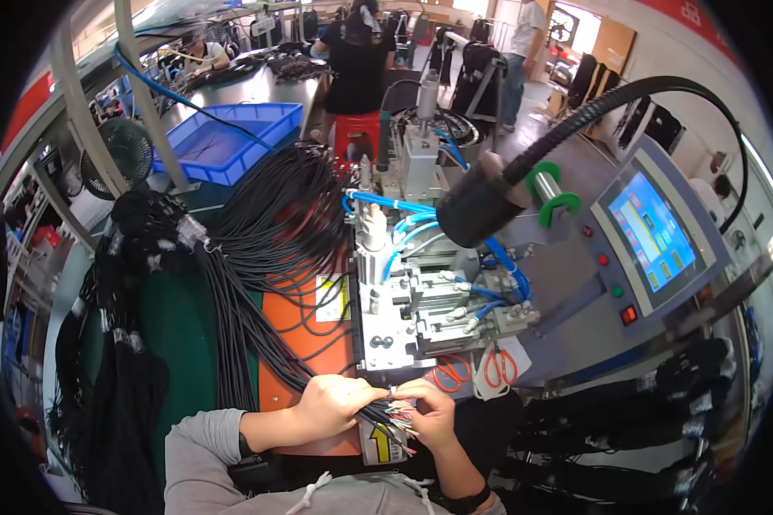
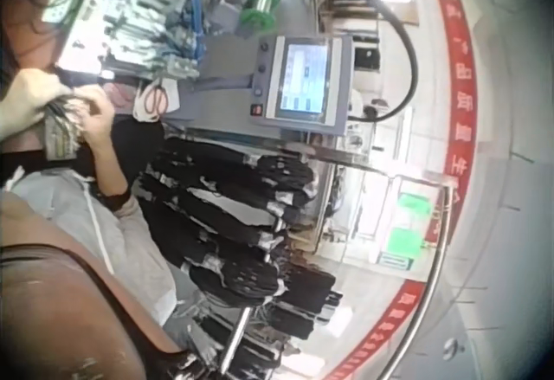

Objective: The person arranges a bundle of cables on a worktable, spreads the exposed wires of each cable by hand, and inserts the wire ends into a machine.

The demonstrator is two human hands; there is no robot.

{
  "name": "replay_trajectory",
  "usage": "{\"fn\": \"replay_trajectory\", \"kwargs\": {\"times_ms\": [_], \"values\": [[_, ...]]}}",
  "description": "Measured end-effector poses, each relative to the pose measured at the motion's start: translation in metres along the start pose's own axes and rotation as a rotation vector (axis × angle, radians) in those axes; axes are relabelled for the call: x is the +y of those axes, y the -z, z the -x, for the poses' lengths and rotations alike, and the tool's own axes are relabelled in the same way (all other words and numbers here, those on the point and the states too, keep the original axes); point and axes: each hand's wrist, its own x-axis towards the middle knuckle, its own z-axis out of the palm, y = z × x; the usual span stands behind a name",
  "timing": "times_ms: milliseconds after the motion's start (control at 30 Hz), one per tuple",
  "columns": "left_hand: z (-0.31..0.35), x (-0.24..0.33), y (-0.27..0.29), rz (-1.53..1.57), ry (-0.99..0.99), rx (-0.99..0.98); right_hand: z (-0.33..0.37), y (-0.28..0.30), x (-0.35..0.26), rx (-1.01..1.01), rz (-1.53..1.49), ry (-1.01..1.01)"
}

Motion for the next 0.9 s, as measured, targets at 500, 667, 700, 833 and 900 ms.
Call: {"fn": "replay_trajectory", "kwargs": {"times_ms": [500,667,700,833,900], "values": [[-0.001,0.008,0.001,0.061,-0.065,0.135,0.002,-0.020,-0.022,0.218,0.124,0.057],[-0.004,0.003,0.000,0.128,-0.032,0.181,-0.016,-0.026,-0.025,0.293,0.514,0.398],[-0.009,0.003,0.003,0.104,-0.019,0.184,-0.022,-0.026,-0.029,0.291,0.569,0.432],[-0.013,0.002,-0.004,0.109,0.028,0.204,-0.022,-0.019,-0.028,0.247,0.628,0.388],[-0.011,0.002,-0.008,0.101,0.024,0.194,-0.014,-0.018,-0.024,0.197,0.457,0.216]]}}
